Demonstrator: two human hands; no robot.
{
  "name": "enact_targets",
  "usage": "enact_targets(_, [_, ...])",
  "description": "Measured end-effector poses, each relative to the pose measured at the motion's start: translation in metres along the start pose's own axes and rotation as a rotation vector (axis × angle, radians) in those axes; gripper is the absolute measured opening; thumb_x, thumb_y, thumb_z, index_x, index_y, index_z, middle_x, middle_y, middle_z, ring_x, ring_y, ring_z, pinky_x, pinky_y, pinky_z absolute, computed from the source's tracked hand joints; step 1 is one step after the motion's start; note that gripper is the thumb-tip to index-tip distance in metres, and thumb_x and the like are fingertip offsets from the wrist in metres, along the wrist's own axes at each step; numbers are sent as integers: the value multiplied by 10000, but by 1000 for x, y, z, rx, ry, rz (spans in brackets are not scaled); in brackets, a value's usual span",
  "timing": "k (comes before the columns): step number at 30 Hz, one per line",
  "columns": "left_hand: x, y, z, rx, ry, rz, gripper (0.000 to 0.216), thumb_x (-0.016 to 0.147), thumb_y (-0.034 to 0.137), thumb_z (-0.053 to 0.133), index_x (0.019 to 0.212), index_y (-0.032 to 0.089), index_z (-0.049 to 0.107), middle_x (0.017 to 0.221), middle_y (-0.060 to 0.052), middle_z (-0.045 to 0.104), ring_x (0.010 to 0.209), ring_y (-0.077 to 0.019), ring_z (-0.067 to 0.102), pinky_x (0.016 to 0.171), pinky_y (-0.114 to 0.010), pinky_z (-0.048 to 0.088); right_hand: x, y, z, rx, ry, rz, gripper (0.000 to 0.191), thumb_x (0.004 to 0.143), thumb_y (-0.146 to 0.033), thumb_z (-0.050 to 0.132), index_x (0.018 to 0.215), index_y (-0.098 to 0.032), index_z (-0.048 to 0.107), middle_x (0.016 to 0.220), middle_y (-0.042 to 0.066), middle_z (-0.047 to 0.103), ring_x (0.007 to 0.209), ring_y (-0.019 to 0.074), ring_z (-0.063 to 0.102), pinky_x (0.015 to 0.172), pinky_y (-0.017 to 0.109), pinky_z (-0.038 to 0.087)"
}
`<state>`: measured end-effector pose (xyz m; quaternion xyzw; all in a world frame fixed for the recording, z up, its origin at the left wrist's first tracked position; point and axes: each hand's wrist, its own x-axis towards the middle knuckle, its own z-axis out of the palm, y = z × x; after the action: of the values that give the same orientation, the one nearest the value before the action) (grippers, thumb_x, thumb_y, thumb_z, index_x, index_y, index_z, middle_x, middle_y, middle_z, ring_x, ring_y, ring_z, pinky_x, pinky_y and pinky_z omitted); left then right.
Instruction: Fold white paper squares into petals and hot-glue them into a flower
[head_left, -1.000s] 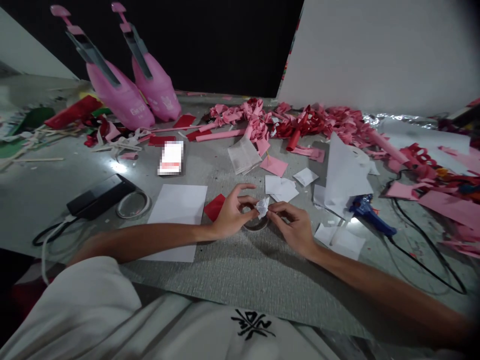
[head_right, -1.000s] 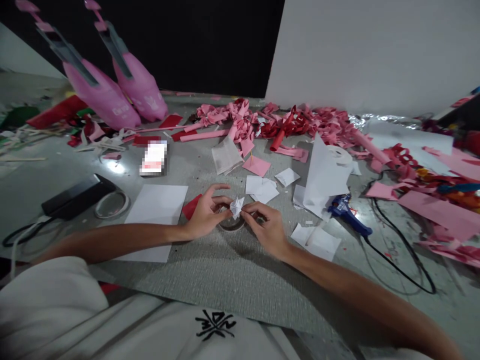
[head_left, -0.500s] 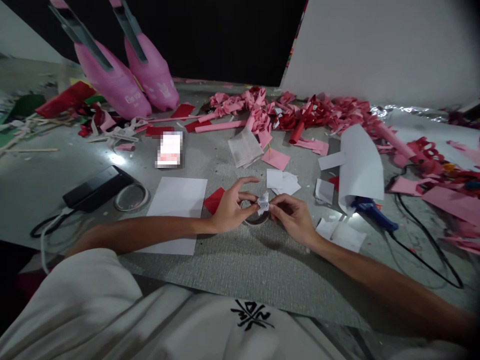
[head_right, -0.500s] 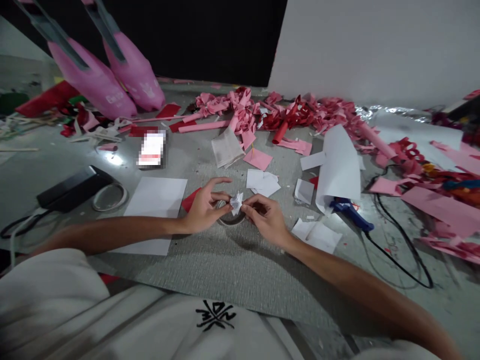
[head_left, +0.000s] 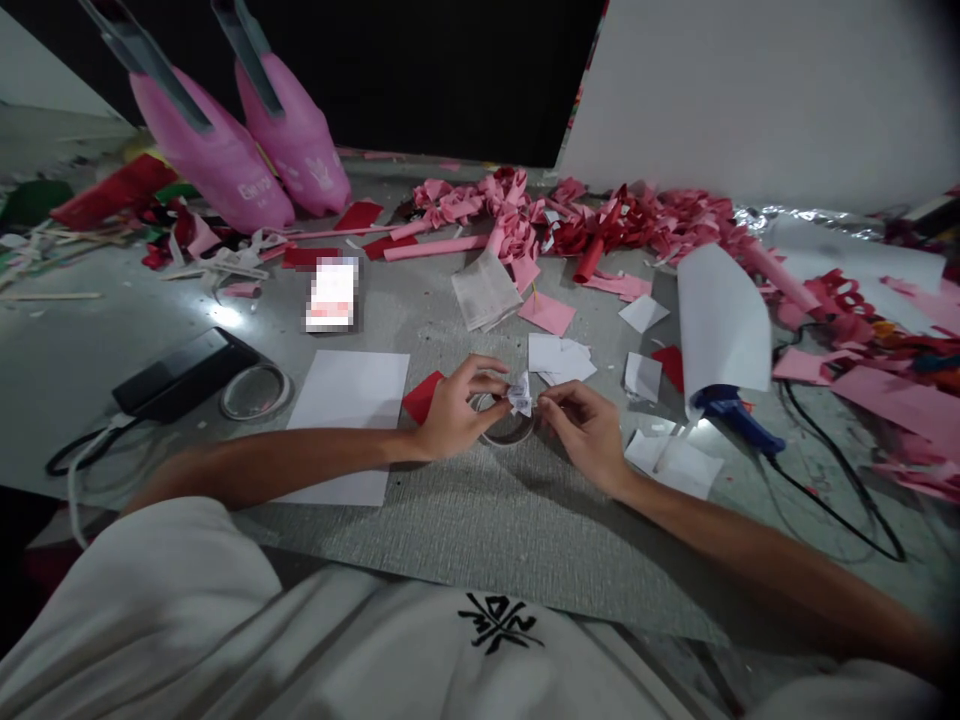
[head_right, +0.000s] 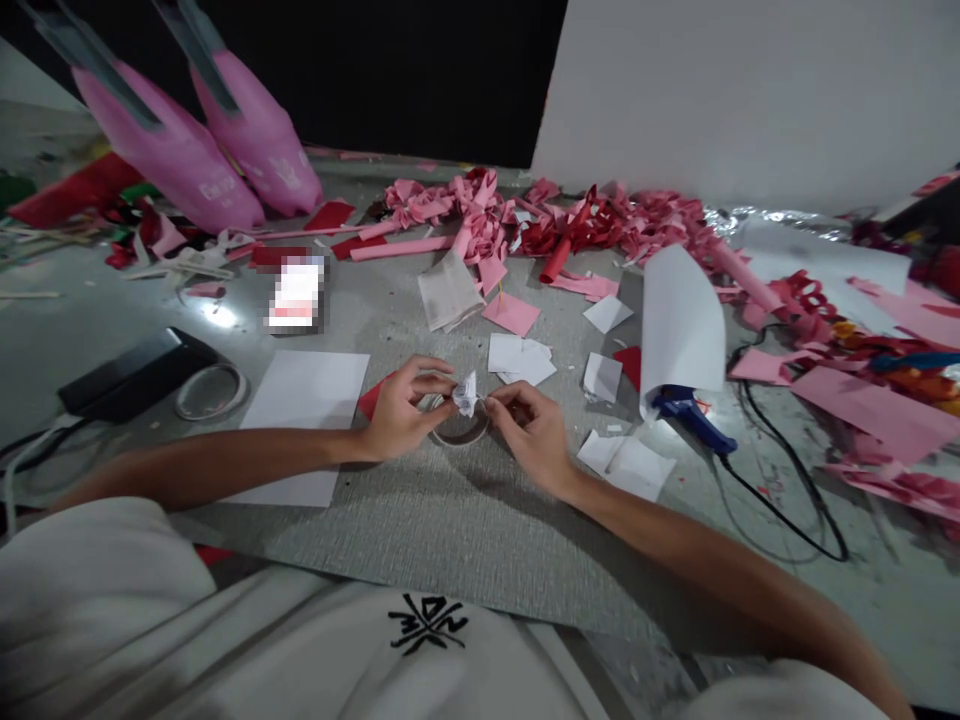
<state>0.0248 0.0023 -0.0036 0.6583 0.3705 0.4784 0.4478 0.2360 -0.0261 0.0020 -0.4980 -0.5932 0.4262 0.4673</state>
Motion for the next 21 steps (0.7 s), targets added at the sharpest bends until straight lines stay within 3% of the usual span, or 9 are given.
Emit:
enact_targets(4, [-4, 0, 0, 52, 9, 72, 390, 868, 282, 810, 1174, 202, 582, 938, -39, 795, 925, -191, 791, 872, -294, 596, -4, -4, -2, -59, -80, -71, 192, 929, -392, 711, 878, -206, 714, 731, 12, 704, 616, 139, 631, 584, 269, 506])
enact_targets(12, [-12, 4, 0, 124, -31, 188, 394, 878, 257, 801, 1210, 199, 596, 1024, -67, 805, 1013, -210, 788, 929, -319, 616, -7, -4, -4, -162, -67, -161, 185, 938, -399, 703, 908, -219, 735, 785, 25, 757, 626, 152, 676, 592, 281, 542])
enact_targets(21, [-12, 1, 1, 121, -18, 142, 437, 869, 268, 805, 1243, 201, 589, 975, -58, 804, 1020, -221, 782, 936, -346, 613, -12, -1, -2, -204, 22, -246, 104, 910, -333, 740, 896, -239, 698, 783, 11, 739, 625, 148, 672, 594, 282, 558])
